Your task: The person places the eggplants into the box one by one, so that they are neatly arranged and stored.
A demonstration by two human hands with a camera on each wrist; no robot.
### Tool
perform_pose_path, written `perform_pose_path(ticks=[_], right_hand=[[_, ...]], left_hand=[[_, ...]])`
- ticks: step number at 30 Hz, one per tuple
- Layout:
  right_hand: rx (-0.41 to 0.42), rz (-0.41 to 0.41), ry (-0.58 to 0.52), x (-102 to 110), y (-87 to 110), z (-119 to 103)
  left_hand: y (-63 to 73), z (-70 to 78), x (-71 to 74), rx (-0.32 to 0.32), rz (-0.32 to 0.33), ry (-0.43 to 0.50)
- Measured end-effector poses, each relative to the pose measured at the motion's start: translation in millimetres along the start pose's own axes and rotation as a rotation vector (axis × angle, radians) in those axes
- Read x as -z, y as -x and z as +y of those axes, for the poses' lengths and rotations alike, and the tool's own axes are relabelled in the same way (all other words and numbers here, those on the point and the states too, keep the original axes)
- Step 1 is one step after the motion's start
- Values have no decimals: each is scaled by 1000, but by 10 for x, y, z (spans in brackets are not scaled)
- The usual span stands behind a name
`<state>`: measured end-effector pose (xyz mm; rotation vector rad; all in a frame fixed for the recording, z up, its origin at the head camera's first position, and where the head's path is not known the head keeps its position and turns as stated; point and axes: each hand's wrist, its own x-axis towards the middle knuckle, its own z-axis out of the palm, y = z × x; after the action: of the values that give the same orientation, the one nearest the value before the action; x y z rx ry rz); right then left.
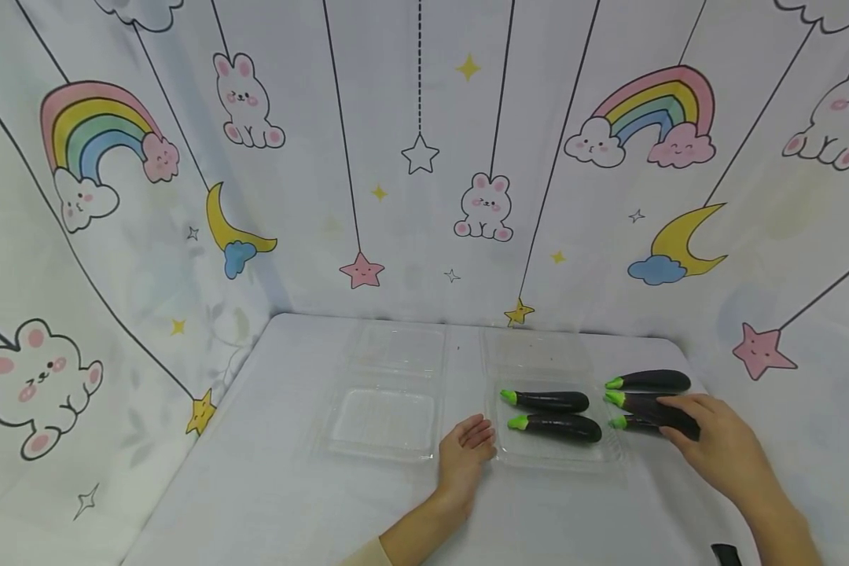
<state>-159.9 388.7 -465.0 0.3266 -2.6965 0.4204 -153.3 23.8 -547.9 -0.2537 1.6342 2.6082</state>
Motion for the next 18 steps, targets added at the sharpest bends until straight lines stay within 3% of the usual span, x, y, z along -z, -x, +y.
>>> perform_pose_path(ticks=[18], right_hand=[[40, -50, -8, -59, -136, -200]], left_hand=[[2, 9, -1, 12, 3, 2]])
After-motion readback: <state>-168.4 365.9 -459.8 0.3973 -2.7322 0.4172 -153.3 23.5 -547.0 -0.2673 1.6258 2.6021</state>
